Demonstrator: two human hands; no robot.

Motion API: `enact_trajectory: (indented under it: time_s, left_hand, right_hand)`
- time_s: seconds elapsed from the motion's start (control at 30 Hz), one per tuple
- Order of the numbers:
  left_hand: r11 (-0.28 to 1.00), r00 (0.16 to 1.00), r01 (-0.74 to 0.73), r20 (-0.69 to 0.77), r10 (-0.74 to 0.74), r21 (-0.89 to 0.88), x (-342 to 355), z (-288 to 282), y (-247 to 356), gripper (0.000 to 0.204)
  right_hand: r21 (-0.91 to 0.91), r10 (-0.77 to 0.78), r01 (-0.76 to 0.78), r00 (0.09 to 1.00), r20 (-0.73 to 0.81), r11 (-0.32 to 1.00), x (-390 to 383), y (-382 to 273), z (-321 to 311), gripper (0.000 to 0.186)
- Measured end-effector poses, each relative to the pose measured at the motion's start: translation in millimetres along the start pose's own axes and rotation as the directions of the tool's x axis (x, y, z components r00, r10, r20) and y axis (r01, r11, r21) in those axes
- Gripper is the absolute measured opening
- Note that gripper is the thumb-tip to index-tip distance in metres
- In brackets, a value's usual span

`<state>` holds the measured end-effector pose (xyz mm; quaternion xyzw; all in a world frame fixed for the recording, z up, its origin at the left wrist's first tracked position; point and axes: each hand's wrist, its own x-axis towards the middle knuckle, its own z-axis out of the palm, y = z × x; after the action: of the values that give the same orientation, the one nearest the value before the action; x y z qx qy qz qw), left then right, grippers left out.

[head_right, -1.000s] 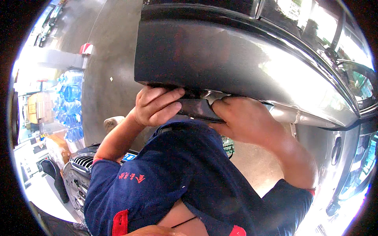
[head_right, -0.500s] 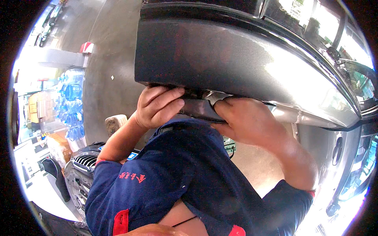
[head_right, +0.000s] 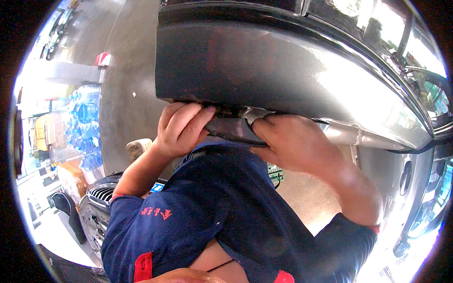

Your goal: The person installs a door handle and cover onto a car door by hand, then tightens the handle assembly using a screwdriver.

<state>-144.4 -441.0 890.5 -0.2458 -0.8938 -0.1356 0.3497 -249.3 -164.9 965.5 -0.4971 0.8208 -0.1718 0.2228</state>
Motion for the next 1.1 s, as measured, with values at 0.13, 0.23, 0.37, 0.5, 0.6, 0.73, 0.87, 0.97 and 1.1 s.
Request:
enact_trajectory:
  time_s: [0.13,0.23,0.37,0.5,0.6,0.73,0.87,0.97,1.1]
  left_hand:
    - [0.999,1.000,-0.018,0.022,0.017,0.045,0,0,-1,0.055]
    - [0.991,0.996,-0.002,-0.091,0.015,0.133,5,2,0,0.035]
    - [0.993,0.999,0.003,-0.051,0.002,0.115,6,1,0,0.039]
    - [0.989,1.000,0.027,-0.019,-0.024,0.145,8,-1,4,0.037]
    - [0.989,1.000,0.005,0.012,-0.007,0.146,2,0,2,0.055]
    - [0.986,0.999,0.031,0.023,-0.035,0.164,-1,1,3,0.051]
    - [0.956,0.992,0.098,-0.102,-0.072,0.275,0,3,2,0.032]
    - [0.947,0.984,0.084,-0.176,-0.029,0.311,-2,9,-6,0.025]
    - [0.950,0.976,0.071,-0.217,-0.003,0.304,-4,13,-12,0.017]
  right_hand:
    - [-0.003,0.000,0.000,1.000,-0.001,1.000,1,-1,-1,0.037]
    - [0.000,-0.018,0.018,1.000,-0.004,1.000,0,4,3,0.037]
    - [-0.011,0.021,-0.021,0.999,0.029,1.000,0,2,0,0.037]
    - [-0.018,0.009,-0.009,1.000,0.028,1.000,1,2,1,0.037]
    - [-0.021,0.015,-0.015,0.999,0.029,1.000,0,2,0,0.037]
    - [-0.012,0.006,-0.005,1.000,0.013,1.000,1,2,1,0.037]
    - [-0.019,0.010,-0.010,1.000,0.012,1.000,1,-1,-1,0.036]
    - [-0.011,0.004,-0.004,1.000,-0.004,1.000,1,1,1,0.037]
    - [-0.023,-0.016,0.015,1.000,-0.017,1.000,0,3,3,0.038]
